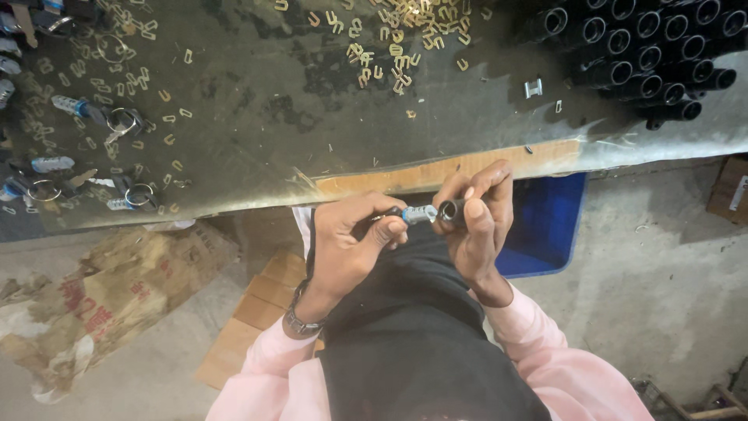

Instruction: The person sits at a workbench covered with padlock cylinders, keys and small brass pins. They pick up a lock cylinder, insert brass pins one at a time into the cylinder by hand, use a black cylindrical tool to press and seat the pins, and set the worked cylinder back on the bench.

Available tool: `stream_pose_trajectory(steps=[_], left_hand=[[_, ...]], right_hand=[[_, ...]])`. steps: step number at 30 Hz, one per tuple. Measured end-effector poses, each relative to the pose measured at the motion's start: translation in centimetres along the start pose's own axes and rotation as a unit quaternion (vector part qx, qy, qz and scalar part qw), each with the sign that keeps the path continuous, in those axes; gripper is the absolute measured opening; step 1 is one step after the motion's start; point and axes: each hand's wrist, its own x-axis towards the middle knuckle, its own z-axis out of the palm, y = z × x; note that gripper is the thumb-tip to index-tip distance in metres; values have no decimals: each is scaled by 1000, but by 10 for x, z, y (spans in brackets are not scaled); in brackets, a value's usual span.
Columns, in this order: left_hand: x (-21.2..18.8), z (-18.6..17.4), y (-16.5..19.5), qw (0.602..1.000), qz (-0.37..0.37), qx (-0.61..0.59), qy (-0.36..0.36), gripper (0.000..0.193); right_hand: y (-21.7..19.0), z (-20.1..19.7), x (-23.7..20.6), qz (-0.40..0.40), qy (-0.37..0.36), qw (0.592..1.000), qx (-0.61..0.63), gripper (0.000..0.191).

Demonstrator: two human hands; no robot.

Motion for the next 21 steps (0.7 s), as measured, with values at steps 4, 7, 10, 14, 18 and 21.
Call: stream_pose_trajectory(steps=[4, 7, 10, 14, 18, 21], left_hand=[[2, 7, 11, 992, 74, 105, 21, 11], [3, 10, 20, 929, 228, 288, 47, 14], [-1, 13, 25, 863, 290, 414, 30, 17], [-4, 14, 19, 807, 364, 464, -39, 15], [3, 12, 18, 764, 444, 459, -90, 16], [5, 14, 30, 888, 298, 322, -139, 23]], right_hand=[[2, 0, -2, -14, 18, 998, -51, 29], [-1, 0, -4, -21, 40, 990, -131, 26], [-9, 0, -8, -45, 21, 959, -279, 22], [-27, -2, -14, 27, -22, 924, -381, 21], [-34, -10, -16, 310, 43, 931, -188, 18], [-36, -24, -26, 191, 4, 944, -269, 19]])
